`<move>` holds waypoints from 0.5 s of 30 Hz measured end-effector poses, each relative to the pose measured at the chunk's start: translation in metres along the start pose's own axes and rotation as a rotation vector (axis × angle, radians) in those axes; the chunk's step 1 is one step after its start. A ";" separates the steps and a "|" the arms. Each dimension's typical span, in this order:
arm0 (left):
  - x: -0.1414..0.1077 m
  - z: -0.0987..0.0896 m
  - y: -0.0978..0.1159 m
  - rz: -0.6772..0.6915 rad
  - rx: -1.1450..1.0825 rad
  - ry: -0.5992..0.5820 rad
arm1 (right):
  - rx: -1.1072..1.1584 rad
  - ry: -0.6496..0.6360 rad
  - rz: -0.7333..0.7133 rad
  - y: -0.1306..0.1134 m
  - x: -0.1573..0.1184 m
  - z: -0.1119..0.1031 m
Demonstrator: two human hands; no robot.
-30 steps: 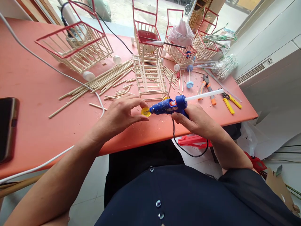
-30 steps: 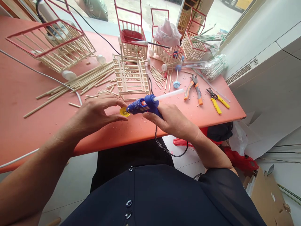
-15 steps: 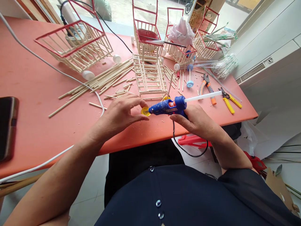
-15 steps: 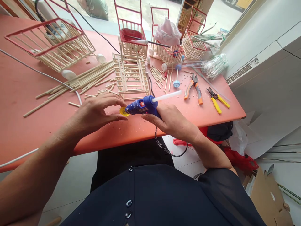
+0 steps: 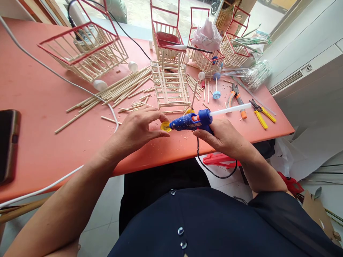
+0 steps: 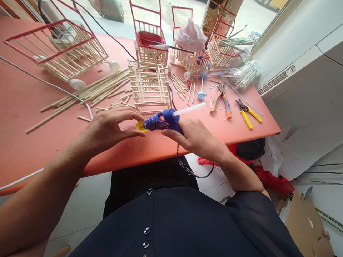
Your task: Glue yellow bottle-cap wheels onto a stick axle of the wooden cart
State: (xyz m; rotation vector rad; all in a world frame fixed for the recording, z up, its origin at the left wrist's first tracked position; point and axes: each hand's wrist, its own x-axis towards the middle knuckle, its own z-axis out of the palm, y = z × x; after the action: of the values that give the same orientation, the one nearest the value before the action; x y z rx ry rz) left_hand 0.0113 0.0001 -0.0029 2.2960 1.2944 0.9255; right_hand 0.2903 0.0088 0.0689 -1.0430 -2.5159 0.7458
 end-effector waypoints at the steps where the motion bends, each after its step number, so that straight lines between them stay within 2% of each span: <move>1: 0.000 0.000 0.000 0.000 -0.001 0.000 | -0.001 0.002 -0.004 0.000 0.000 0.000; 15: 0.000 0.001 -0.001 0.011 -0.007 0.011 | 0.043 -0.011 0.022 -0.002 -0.003 -0.003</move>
State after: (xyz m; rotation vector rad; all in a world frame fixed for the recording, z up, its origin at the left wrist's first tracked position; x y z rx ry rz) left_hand 0.0119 0.0007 -0.0039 2.2983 1.2826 0.9464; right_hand 0.2928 0.0065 0.0721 -1.0560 -2.4905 0.8102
